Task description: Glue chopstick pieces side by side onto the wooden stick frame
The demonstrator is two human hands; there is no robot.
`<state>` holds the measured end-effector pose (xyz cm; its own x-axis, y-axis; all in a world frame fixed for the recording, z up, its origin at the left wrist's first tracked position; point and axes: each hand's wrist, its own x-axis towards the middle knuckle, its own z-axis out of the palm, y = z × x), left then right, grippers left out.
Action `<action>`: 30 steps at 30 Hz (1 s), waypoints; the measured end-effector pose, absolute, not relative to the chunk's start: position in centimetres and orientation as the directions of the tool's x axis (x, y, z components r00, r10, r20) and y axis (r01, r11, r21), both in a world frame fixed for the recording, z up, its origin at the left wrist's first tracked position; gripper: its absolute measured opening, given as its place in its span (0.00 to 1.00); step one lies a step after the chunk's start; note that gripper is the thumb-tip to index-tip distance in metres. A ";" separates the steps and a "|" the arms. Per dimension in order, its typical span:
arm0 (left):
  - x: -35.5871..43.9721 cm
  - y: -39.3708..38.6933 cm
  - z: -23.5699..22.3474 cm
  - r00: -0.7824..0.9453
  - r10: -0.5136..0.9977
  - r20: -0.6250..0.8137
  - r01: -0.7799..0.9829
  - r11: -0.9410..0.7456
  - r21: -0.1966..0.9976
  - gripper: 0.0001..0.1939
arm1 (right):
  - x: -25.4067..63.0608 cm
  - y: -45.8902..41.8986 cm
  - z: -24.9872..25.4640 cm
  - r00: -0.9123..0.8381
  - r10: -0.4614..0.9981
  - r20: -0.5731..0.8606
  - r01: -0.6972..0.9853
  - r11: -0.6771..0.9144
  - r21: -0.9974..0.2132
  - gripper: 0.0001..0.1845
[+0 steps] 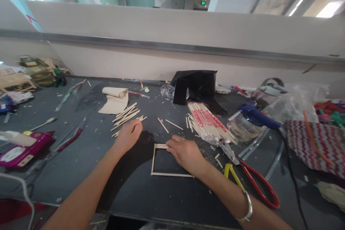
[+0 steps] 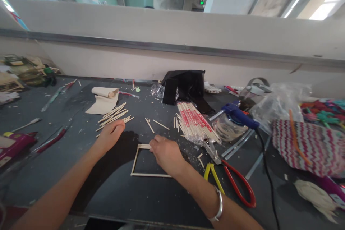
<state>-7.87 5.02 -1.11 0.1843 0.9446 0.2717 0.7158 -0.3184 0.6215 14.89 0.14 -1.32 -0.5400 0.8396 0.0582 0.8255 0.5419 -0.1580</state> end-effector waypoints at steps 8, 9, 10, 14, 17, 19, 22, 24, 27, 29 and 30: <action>-6.3 4.0 -1.1 0.041 0.934 0.356 0.708 -0.279 0.649 0.19 | 15.6 0.5 -1.4 -0.459 0.828 0.323 0.771 0.552 -0.318 0.12; -6.3 3.8 -1.2 0.031 0.927 0.374 0.709 -0.285 0.645 0.20 | 15.8 0.6 -1.2 -0.409 0.829 0.382 0.746 0.545 -0.384 0.12; -6.2 3.6 -1.3 0.026 0.918 0.396 0.712 -0.295 0.637 0.20 | 15.9 0.7 -1.0 -0.349 0.832 0.432 0.714 0.534 -0.452 0.12; -5.1 2.5 -0.5 0.194 0.823 0.534 0.714 -0.492 0.499 0.19 | 16.3 0.8 -0.5 -0.181 0.850 0.495 0.584 0.498 -0.641 0.08; -3.3 1.4 1.1 0.557 0.579 0.596 0.562 -0.791 0.243 0.10 | 16.1 0.7 -0.6 -0.137 0.835 0.532 0.516 0.519 -0.682 0.08; -1.9 1.0 1.9 0.655 0.465 0.595 0.527 -0.846 0.080 0.10 | 16.1 0.7 -0.8 -0.059 0.818 0.572 0.456 0.532 -0.713 0.09; -0.5 1.0 1.9 0.702 0.405 0.586 0.528 -0.848 -0.047 0.24 | 16.5 0.5 -1.0 0.049 0.832 0.552 0.318 0.511 -0.799 0.13; -0.3 1.0 1.4 0.688 0.436 0.580 0.559 -0.828 -0.039 0.27 | 16.8 0.3 -1.0 0.034 0.849 0.527 0.222 0.508 -0.832 0.17; -0.9 0.8 0.9 0.666 0.486 0.567 0.582 -0.813 0.014 0.28 | 16.9 -0.2 -0.9 -0.071 0.835 0.546 0.178 0.549 -0.816 0.24; -1.3 0.6 0.9 0.673 0.475 0.566 0.560 -0.828 0.029 0.27 | 16.7 -0.6 -0.8 -0.148 0.819 0.555 0.200 0.574 -0.794 0.30; -1.5 0.5 0.9 0.679 0.462 0.571 0.544 -0.838 0.030 0.25 | 16.6 -0.7 -0.7 -0.173 0.811 0.558 0.211 0.584 -0.784 0.33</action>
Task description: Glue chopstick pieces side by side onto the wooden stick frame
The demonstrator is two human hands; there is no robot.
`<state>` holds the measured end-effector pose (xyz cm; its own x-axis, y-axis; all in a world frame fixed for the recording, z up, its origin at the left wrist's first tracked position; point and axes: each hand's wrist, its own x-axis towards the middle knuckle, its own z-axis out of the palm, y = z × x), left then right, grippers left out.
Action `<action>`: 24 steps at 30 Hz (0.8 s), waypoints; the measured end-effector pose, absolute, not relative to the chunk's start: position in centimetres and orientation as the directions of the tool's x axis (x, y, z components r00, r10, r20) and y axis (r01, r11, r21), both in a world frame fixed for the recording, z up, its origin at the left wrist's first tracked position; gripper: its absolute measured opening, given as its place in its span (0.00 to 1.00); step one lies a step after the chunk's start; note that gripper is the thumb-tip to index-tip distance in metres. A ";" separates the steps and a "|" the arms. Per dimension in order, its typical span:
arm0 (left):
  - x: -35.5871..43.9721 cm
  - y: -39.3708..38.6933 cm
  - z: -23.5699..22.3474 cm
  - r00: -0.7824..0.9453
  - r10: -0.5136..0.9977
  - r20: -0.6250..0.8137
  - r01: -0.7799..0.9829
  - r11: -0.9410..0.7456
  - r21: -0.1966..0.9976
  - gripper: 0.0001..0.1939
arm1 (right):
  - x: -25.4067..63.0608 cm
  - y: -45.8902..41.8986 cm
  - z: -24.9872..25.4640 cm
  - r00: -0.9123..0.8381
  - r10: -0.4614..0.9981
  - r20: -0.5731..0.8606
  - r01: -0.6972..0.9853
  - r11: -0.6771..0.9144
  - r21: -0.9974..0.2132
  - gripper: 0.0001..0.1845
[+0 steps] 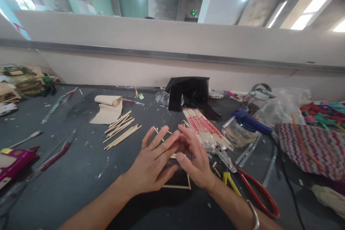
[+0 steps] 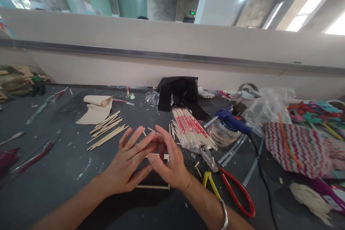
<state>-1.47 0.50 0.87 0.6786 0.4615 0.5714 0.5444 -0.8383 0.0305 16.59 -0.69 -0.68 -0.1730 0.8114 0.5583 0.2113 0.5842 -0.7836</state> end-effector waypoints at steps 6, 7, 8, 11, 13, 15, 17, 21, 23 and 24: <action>-1.4 0.3 0.8 0.686 0.390 0.614 0.450 -0.891 0.062 0.20 | 16.2 -0.8 -0.1 -0.228 0.788 0.572 0.269 0.616 -0.741 0.29; -1.3 0.3 0.8 0.680 0.393 0.619 0.447 -0.891 0.075 0.20 | 16.2 -0.8 -0.1 -0.226 0.789 0.572 0.263 0.614 -0.744 0.27; -1.3 0.3 0.8 0.678 0.397 0.619 0.443 -0.892 0.087 0.21 | 16.3 -0.7 0.0 -0.218 0.791 0.571 0.257 0.611 -0.749 0.25; -1.3 0.3 1.0 0.679 0.401 0.615 0.420 -0.899 0.122 0.22 | 16.4 -0.7 0.0 -0.183 0.797 0.576 0.252 0.604 -0.756 0.17; -1.4 0.3 1.2 0.666 0.402 0.629 0.393 -0.905 0.162 0.20 | 16.4 -0.8 0.0 -0.188 0.798 0.573 0.241 0.603 -0.760 0.15; -1.4 0.3 1.4 0.640 0.405 0.654 0.353 -0.910 0.218 0.18 | 16.4 -0.8 -0.1 -0.216 0.803 0.556 0.209 0.594 -0.777 0.14; -1.5 0.4 1.5 0.617 0.410 0.672 0.308 -0.911 0.273 0.16 | 16.3 -0.9 -0.1 -0.239 0.813 0.531 0.177 0.575 -0.799 0.14; -1.7 0.5 1.5 0.607 0.415 0.678 0.243 -0.909 0.339 0.14 | 16.2 -1.0 -0.1 -0.242 0.830 0.503 0.161 0.545 -0.823 0.12; -1.8 0.6 1.4 0.603 0.413 0.682 0.220 -0.908 0.356 0.13 | 16.1 -1.0 -0.1 -0.242 0.831 0.501 0.177 0.545 -0.819 0.11; -1.9 0.6 1.4 0.602 0.414 0.683 0.212 -0.907 0.364 0.13 | 16.1 -1.0 0.0 -0.243 0.832 0.499 0.188 0.545 -0.817 0.11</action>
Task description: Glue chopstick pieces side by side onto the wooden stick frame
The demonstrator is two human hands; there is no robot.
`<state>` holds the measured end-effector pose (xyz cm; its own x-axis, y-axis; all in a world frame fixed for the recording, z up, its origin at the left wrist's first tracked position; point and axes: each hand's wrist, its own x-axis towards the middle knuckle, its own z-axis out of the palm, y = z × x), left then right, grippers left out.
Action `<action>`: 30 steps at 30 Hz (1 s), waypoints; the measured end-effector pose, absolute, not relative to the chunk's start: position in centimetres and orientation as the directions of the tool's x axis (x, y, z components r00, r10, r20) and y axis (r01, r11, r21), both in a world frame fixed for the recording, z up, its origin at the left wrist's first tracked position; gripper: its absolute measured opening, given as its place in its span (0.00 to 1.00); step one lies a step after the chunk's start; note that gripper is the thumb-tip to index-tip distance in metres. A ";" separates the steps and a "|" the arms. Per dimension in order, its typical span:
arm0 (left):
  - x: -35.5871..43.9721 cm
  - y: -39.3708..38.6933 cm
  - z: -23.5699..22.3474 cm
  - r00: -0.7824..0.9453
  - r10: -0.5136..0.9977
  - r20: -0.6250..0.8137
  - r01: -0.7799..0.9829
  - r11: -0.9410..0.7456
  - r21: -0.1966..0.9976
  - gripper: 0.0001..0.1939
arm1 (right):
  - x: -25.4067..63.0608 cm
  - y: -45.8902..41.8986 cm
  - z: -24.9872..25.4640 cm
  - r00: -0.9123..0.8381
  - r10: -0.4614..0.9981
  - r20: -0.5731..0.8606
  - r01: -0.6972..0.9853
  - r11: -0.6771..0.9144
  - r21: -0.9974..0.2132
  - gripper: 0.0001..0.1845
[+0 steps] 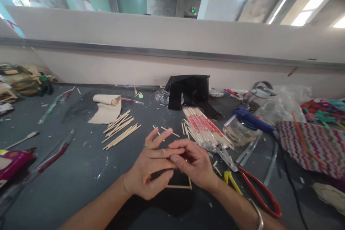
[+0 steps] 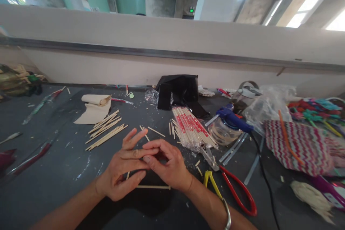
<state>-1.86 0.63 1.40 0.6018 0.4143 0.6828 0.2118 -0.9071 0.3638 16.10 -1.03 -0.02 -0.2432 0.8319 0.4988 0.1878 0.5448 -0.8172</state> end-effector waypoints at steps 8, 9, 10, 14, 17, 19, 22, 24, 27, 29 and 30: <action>-2.2 0.8 1.6 0.611 0.420 0.671 0.187 -0.900 0.393 0.13 | 15.9 -0.9 0.4 -0.270 0.782 0.562 0.280 0.622 -0.731 0.11; -2.2 0.8 1.5 0.613 0.420 0.669 0.185 -0.899 0.396 0.13 | 15.9 -0.9 0.4 -0.259 0.778 0.573 0.277 0.628 -0.728 0.10; -2.1 0.8 1.5 0.614 0.424 0.666 0.183 -0.897 0.403 0.13 | 15.8 -0.8 0.3 -0.241 0.777 0.581 0.269 0.629 -0.729 0.09; -1.9 0.7 1.4 0.600 0.452 0.660 0.184 -0.881 0.436 0.12 | 15.7 -0.7 0.0 -0.173 0.773 0.611 0.282 0.633 -0.721 0.07; -1.8 0.7 1.5 0.603 0.474 0.641 0.209 -0.870 0.447 0.12 | 15.7 -0.7 -0.1 -0.165 0.747 0.644 0.329 0.658 -0.678 0.09; -1.9 0.7 1.5 0.609 0.485 0.627 0.227 -0.865 0.448 0.12 | 15.8 -0.8 -0.1 -0.170 0.728 0.664 0.348 0.674 -0.651 0.10; -1.9 0.8 1.4 0.605 0.480 0.636 0.222 -0.868 0.444 0.12 | 15.8 -0.7 -0.1 -0.184 0.711 0.679 0.364 0.691 -0.625 0.10; -1.9 0.9 1.4 0.595 0.477 0.647 0.212 -0.869 0.447 0.11 | 15.8 -0.7 -0.2 -0.196 0.701 0.686 0.381 0.699 -0.606 0.11; -1.8 0.7 1.7 0.571 0.495 0.655 0.206 -0.859 0.469 0.10 | 15.7 -0.5 -0.6 -0.230 0.654 0.720 0.402 0.738 -0.542 0.13; -1.8 0.4 2.2 0.549 0.498 0.671 0.202 -0.858 0.472 0.10 | 15.6 -0.4 -0.6 -0.264 0.596 0.758 0.399 0.783 -0.476 0.17; -1.8 0.3 2.4 0.538 0.495 0.682 0.201 -0.862 0.466 0.10 | 15.6 -0.4 -0.5 -0.289 0.565 0.773 0.391 0.806 -0.444 0.18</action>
